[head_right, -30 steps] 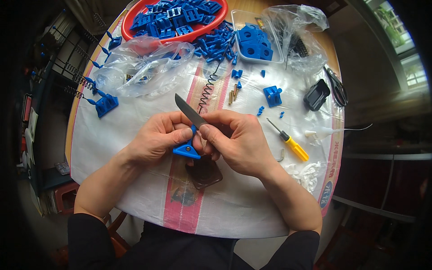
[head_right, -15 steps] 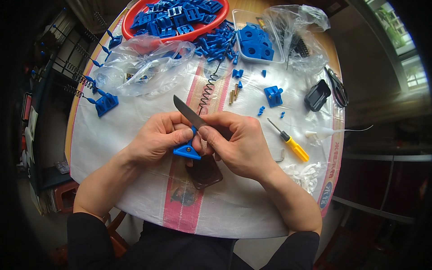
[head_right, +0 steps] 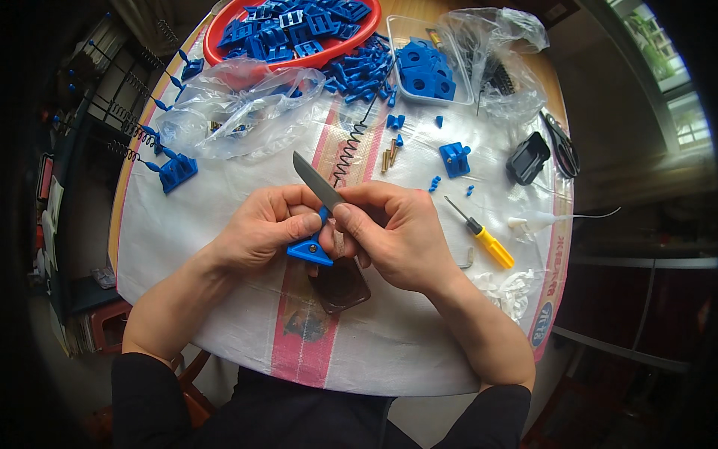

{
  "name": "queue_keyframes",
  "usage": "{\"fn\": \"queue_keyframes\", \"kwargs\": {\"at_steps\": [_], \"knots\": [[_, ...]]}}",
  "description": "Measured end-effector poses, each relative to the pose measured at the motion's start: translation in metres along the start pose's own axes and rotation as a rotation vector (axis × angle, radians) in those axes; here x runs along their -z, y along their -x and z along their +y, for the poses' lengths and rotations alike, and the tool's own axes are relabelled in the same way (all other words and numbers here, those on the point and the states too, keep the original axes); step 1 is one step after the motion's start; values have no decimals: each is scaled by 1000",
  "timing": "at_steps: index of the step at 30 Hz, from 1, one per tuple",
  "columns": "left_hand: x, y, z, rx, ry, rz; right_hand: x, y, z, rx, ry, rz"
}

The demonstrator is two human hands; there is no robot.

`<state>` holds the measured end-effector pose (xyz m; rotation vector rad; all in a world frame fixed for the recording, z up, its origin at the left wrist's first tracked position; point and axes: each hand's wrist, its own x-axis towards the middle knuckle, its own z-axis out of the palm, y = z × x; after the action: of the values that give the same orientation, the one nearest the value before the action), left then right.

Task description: Assembling small blue plastic components with springs and metal pins at a workbench.

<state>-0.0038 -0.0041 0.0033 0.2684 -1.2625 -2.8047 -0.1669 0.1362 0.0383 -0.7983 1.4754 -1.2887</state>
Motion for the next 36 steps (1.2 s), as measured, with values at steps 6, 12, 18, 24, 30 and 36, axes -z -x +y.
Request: {"fn": "queue_keyframes", "kwargs": {"at_steps": [6,12,18,24,30,36], "knots": [[0,0,0,-6,-36,8,-1,1,-1,-2,35,6],[-1,1,2,11,-14,0,-4,3,-5,10,84,14],[0,1,1,9,-12,7,-6,4,-6,53,119,17],[-1,1,1,15,11,4,-8,5,-5,73,161,32],[-1,1,2,0,14,-5,-5,3,-6,40,106,23],[-2,1,1,4,19,2,-7,5,-6,64,119,20]]}}
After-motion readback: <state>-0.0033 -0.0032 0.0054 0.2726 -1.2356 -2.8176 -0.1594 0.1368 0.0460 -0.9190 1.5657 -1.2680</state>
